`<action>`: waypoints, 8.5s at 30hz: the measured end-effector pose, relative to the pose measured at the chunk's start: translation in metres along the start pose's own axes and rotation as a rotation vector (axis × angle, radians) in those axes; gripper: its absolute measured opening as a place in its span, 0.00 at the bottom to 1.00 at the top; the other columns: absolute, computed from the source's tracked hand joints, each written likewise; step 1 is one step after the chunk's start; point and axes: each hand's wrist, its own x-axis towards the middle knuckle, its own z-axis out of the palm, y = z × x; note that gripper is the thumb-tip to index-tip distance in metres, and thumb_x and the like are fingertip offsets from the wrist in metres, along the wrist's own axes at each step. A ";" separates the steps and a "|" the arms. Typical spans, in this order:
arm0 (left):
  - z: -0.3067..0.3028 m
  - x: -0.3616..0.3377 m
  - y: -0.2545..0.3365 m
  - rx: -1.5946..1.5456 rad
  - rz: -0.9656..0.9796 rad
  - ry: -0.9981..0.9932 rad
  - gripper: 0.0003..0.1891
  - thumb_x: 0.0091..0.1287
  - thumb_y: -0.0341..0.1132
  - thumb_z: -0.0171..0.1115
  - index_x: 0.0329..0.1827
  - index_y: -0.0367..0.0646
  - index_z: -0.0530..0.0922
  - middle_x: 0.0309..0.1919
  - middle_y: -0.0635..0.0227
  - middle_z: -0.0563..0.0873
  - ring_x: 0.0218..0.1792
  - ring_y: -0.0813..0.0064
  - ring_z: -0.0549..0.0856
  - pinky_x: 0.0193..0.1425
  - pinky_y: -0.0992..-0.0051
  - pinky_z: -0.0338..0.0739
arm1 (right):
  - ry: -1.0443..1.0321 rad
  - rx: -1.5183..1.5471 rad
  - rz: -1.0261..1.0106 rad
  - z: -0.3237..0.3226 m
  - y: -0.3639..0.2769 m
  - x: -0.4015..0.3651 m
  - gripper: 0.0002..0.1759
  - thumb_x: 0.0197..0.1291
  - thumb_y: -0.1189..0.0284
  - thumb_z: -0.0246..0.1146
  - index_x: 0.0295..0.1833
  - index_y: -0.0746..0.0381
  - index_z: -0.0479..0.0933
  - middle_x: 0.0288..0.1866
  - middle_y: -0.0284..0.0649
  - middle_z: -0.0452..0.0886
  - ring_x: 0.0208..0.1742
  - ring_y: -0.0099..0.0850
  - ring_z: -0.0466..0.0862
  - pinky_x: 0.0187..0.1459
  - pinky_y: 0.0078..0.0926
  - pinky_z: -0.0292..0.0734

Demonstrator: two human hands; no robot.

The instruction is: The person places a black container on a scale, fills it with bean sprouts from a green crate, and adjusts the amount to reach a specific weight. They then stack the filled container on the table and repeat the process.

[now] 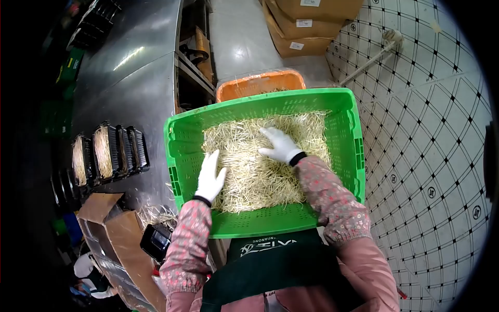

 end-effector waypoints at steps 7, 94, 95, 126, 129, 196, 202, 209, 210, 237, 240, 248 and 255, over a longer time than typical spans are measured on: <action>0.021 -0.088 0.020 0.176 0.187 -0.527 0.32 0.65 0.44 0.60 0.72 0.44 0.66 0.62 0.51 0.76 0.67 0.47 0.71 0.74 0.56 0.61 | -0.723 -0.132 -0.163 0.045 -0.063 -0.119 0.49 0.56 0.48 0.67 0.79 0.51 0.53 0.81 0.57 0.42 0.79 0.62 0.48 0.74 0.53 0.55; 0.066 0.025 0.015 0.151 -0.324 -0.530 0.42 0.49 0.38 0.75 0.68 0.38 0.66 0.53 0.42 0.81 0.52 0.50 0.83 0.58 0.64 0.77 | -0.332 -0.116 0.165 0.039 -0.021 -0.036 0.49 0.49 0.72 0.69 0.77 0.53 0.53 0.63 0.54 0.75 0.60 0.48 0.78 0.60 0.38 0.76; 0.066 0.022 0.012 0.154 -0.324 -0.525 0.42 0.49 0.38 0.75 0.68 0.38 0.66 0.53 0.42 0.81 0.52 0.50 0.83 0.58 0.64 0.77 | -0.340 -0.137 0.174 0.037 -0.017 -0.039 0.43 0.51 0.74 0.66 0.75 0.52 0.60 0.59 0.51 0.79 0.57 0.47 0.81 0.60 0.37 0.76; 0.026 -0.095 0.022 -1.255 -0.856 0.066 0.32 0.74 0.48 0.54 0.77 0.45 0.60 0.72 0.63 0.69 0.71 0.64 0.68 0.70 0.58 0.63 | -0.300 -0.436 -0.130 0.059 -0.128 -0.083 0.74 0.31 0.38 0.77 0.77 0.66 0.48 0.74 0.63 0.57 0.73 0.56 0.62 0.71 0.49 0.57; -0.006 -0.105 0.039 -1.236 -0.733 0.243 0.28 0.73 0.41 0.58 0.73 0.40 0.65 0.66 0.64 0.76 0.63 0.76 0.75 0.65 0.75 0.69 | -0.220 -0.574 -0.167 0.072 -0.130 -0.077 0.70 0.38 0.44 0.77 0.78 0.65 0.46 0.72 0.65 0.59 0.71 0.58 0.64 0.72 0.52 0.57; -0.077 -0.580 -0.018 0.346 -0.966 0.999 0.35 0.69 0.45 0.55 0.75 0.36 0.59 0.73 0.47 0.65 0.71 0.49 0.67 0.75 0.59 0.59 | -0.555 -0.500 -1.822 0.371 -0.550 -0.246 0.30 0.46 0.57 0.65 0.53 0.64 0.75 0.49 0.51 0.79 0.51 0.47 0.79 0.53 0.42 0.75; -0.084 -0.573 -0.014 0.394 -1.110 0.853 0.31 0.71 0.43 0.52 0.75 0.40 0.60 0.72 0.46 0.66 0.69 0.50 0.70 0.74 0.58 0.61 | -1.034 -0.271 -1.571 0.340 -0.554 -0.192 0.54 0.40 0.58 0.76 0.72 0.68 0.61 0.69 0.55 0.68 0.69 0.49 0.68 0.71 0.38 0.62; -0.084 -0.590 -0.012 0.110 -0.939 1.121 0.28 0.73 0.36 0.52 0.75 0.37 0.61 0.73 0.48 0.65 0.74 0.49 0.62 0.78 0.61 0.54 | -1.279 0.207 -1.152 0.248 -0.573 -0.136 0.45 0.50 0.69 0.75 0.73 0.60 0.64 0.68 0.48 0.71 0.71 0.42 0.69 0.70 0.35 0.65; -0.093 -0.599 -0.002 0.036 -0.921 1.234 0.28 0.73 0.35 0.51 0.74 0.35 0.62 0.72 0.47 0.66 0.74 0.50 0.63 0.78 0.61 0.54 | -1.095 0.068 -1.308 0.231 -0.579 -0.129 0.44 0.51 0.70 0.75 0.74 0.59 0.64 0.67 0.48 0.73 0.70 0.41 0.71 0.69 0.33 0.66; -0.083 -0.557 -0.014 0.383 -1.193 0.837 0.34 0.71 0.45 0.55 0.76 0.40 0.59 0.74 0.52 0.64 0.74 0.53 0.64 0.73 0.55 0.61 | -0.789 -0.361 -1.423 0.251 -0.592 -0.149 0.16 0.53 0.58 0.71 0.34 0.61 0.84 0.30 0.50 0.83 0.35 0.49 0.84 0.40 0.42 0.79; -0.091 -0.564 -0.003 0.130 -1.034 1.117 0.42 0.68 0.46 0.61 0.77 0.33 0.52 0.73 0.44 0.63 0.75 0.50 0.62 0.76 0.58 0.57 | -0.987 -0.094 -1.263 0.248 -0.604 -0.136 0.13 0.56 0.66 0.72 0.43 0.63 0.85 0.32 0.48 0.86 0.32 0.35 0.85 0.38 0.30 0.79; -0.087 -0.573 0.006 0.020 -0.902 1.439 0.33 0.73 0.34 0.51 0.78 0.35 0.51 0.76 0.49 0.59 0.77 0.57 0.59 0.79 0.64 0.51 | -0.830 -0.365 -1.714 0.331 -0.566 -0.196 0.15 0.61 0.61 0.63 0.44 0.62 0.83 0.35 0.49 0.82 0.40 0.48 0.83 0.44 0.43 0.78; -0.083 -0.564 -0.010 0.405 -1.142 0.840 0.30 0.70 0.40 0.54 0.73 0.36 0.64 0.70 0.51 0.69 0.71 0.49 0.67 0.75 0.53 0.58 | -1.042 -0.446 -1.593 0.302 -0.575 -0.174 0.33 0.58 0.65 0.67 0.68 0.62 0.70 0.55 0.56 0.79 0.55 0.51 0.80 0.58 0.39 0.74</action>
